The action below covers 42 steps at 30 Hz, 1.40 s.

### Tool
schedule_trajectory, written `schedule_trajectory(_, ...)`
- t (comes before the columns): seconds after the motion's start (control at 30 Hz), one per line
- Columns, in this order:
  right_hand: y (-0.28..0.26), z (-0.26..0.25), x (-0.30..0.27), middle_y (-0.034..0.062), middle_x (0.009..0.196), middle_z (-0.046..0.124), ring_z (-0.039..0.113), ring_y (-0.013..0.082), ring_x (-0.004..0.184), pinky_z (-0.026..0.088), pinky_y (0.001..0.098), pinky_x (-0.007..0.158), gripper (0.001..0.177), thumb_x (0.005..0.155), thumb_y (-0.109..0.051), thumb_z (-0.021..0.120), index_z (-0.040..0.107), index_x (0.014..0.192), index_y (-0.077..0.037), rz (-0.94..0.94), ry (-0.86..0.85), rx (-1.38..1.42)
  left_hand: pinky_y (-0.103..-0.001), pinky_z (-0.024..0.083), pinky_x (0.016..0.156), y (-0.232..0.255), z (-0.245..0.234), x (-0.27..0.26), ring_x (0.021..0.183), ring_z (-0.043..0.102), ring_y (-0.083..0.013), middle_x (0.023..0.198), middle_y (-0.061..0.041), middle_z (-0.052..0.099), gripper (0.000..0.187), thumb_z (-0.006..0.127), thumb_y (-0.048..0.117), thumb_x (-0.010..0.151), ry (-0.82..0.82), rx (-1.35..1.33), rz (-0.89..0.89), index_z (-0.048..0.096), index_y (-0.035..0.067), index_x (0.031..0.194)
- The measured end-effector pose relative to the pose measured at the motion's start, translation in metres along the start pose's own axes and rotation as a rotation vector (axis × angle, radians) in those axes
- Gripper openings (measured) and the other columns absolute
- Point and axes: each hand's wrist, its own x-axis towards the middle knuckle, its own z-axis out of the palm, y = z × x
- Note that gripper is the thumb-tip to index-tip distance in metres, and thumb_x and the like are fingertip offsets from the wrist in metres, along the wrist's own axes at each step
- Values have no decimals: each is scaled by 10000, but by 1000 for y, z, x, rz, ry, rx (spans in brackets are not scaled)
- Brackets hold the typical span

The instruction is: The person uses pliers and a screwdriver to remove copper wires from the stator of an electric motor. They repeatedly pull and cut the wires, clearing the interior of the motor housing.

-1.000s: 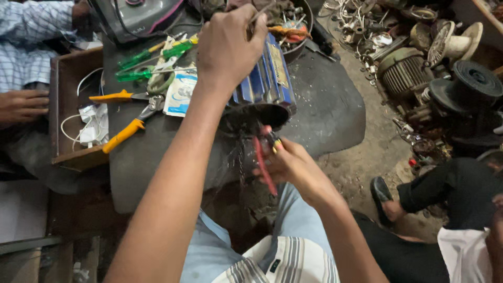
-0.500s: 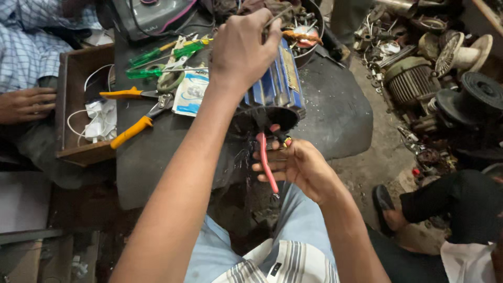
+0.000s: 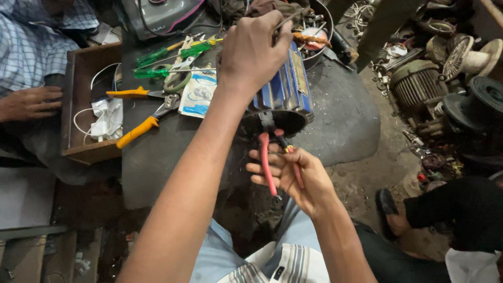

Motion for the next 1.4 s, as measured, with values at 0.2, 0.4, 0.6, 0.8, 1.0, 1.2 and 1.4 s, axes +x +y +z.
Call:
schedule_trajectory(0.2,0,-4,6,392,1354,574,613,514,1201,514,611,1016,526,976,-189,355,456,1390,118,3,40,-11,-525,563,671,0,1,-3,734,717,-414,737,-181,725,270,663,328,970,-25,25,-18,742,90,868)
schedule_trajectory(0.4,7,-22,20,261,1120,665,659,310,825,567,409,716,407,1060,-97,382,523,1406,63,5,-237,309,-524,563,638,1,-1,0,714,717,-411,737,-169,732,241,657,322,944,1,10,-13,749,106,888)
schedule_trajectory(0.6,22,-13,27,154,889,678,608,272,655,509,409,551,193,999,-151,449,536,1165,-102,-338,369,-1034,-522,564,650,0,-1,-2,722,717,-414,724,-176,724,272,660,334,956,-23,34,-41,727,91,853)
schedule_trajectory(0.8,23,-2,9,288,838,603,591,506,754,435,554,658,204,943,-46,569,450,1098,16,-681,296,-1540,-523,557,644,0,3,-1,710,712,-417,726,-187,717,257,661,317,959,-26,28,2,738,91,864)
schedule_trajectory(1.0,23,-4,-4,283,895,557,587,489,724,433,563,632,238,888,-41,611,456,1059,19,-727,273,-1669,-519,560,645,1,-1,3,703,709,-416,712,-179,716,257,666,322,959,-40,20,4,748,91,880)
schedule_trajectory(1.2,25,-23,-19,204,870,585,620,377,776,498,488,713,172,912,-55,626,496,1010,-2,-692,341,-1606,-523,562,665,5,1,2,710,714,-416,717,-177,718,256,672,325,968,-38,58,4,753,101,873)
schedule_trajectory(1.4,8,-27,-36,120,1067,674,743,235,992,630,424,861,267,975,-223,473,603,1126,-45,-152,204,-524,-535,555,654,7,1,1,728,703,-434,754,-196,724,244,690,321,950,-44,97,-6,758,98,879)
